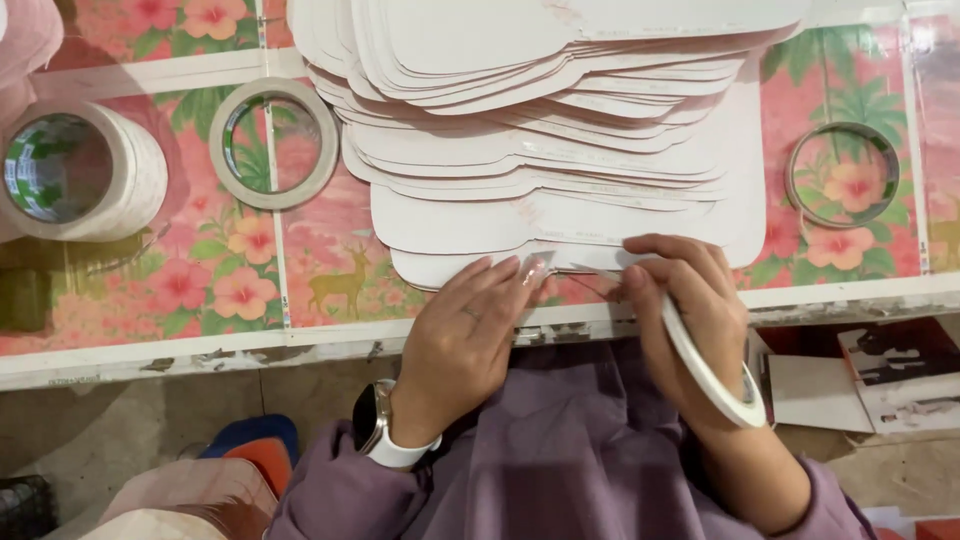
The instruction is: The person applies clear adhesive tape to the edges of a stack of white, irregularly shaped paper cutouts. They repeatedly pull tape from a roll, press it onto the paper, and smooth it down with their fingers. The camera angle shifts occasionally, showing the surrounding workspace.
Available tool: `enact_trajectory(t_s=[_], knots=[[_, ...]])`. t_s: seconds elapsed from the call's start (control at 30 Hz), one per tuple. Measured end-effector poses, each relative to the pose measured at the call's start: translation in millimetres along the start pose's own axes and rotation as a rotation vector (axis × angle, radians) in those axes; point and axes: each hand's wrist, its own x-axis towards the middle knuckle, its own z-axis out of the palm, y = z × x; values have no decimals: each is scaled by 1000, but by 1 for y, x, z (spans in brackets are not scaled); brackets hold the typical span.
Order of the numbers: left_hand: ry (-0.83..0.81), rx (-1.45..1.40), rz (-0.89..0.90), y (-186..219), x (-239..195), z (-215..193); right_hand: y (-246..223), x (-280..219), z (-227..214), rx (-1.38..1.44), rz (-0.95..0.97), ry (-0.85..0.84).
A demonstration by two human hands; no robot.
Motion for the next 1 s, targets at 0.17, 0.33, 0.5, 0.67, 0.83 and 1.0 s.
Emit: enact_trajectory(t_s=[0.17, 0.33, 0.5, 0.67, 0.83, 1.0], knots=[[-232, 178, 67, 3, 13, 1, 4, 3, 2, -86, -113, 31], [-182, 215, 51, 6, 12, 5, 34, -12, -21, -231, -150, 108], [-59, 185, 32, 25, 27, 20, 56, -16, -19, -375, -132, 191], [-108, -86, 45, 44, 47, 59, 52, -12, -25, -344, -99, 71], [-90, 31, 162, 33, 64, 40, 35, 0, -37, -138, -143, 183], [-142, 256, 187, -8, 53, 29, 55, -9, -9, -254, -221, 347]])
